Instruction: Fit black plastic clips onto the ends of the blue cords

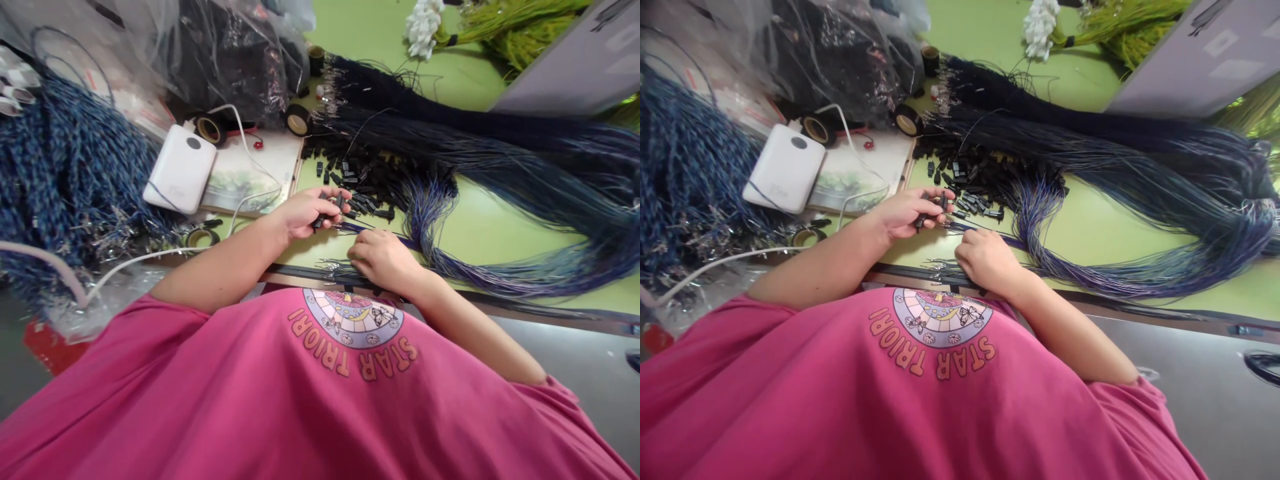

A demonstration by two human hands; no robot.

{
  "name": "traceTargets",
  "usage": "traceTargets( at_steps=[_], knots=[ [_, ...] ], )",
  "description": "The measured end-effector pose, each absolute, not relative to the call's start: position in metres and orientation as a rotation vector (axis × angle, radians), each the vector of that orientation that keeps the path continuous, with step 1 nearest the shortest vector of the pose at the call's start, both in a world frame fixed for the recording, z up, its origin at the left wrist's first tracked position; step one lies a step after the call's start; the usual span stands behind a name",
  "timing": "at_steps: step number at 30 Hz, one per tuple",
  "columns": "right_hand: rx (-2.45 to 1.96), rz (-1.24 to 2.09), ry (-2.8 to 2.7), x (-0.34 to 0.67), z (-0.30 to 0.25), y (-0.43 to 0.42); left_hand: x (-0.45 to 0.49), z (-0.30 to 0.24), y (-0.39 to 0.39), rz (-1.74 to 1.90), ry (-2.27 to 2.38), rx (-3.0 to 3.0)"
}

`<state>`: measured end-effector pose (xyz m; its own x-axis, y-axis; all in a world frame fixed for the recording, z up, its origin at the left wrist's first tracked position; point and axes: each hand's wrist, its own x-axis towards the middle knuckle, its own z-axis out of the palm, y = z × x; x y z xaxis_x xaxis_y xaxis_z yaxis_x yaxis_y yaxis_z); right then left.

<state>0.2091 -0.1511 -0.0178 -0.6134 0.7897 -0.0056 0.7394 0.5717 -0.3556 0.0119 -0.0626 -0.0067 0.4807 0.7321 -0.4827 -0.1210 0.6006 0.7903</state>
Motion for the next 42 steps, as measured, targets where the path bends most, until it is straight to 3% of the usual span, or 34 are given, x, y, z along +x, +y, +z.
traceTargets(
  at_steps=[6, 10, 13, 19, 26, 42],
  knots=[
    [-1.438, 0.856, -2.305, 0.214, -0.004, -0.144, 0.010, -0.007, -0.063, 0.487, 0.854, 0.897],
    [-1.272, 1.103, -2.252, 0.211, 0.010, -0.145, 0.009, -0.008, -0.065, 0.447, 0.811, 0.949],
    [-1.199, 0.977, -2.236, 0.202, 0.008, -0.144, 0.009, -0.010, -0.065, 0.434, 0.806, 0.956],
    [-1.490, 0.677, -1.780, 0.207, -0.004, -0.139, 0.010, -0.014, -0.065, 0.523, 0.787, 0.880],
    [-1.448, 0.512, -1.845, 0.209, -0.011, -0.143, 0.011, -0.010, -0.066, 0.543, 0.787, 0.874],
    [-1.538, 0.605, -1.916, 0.207, -0.014, -0.139, 0.016, -0.008, -0.072, 0.590, 1.002, 1.308]
  ],
)
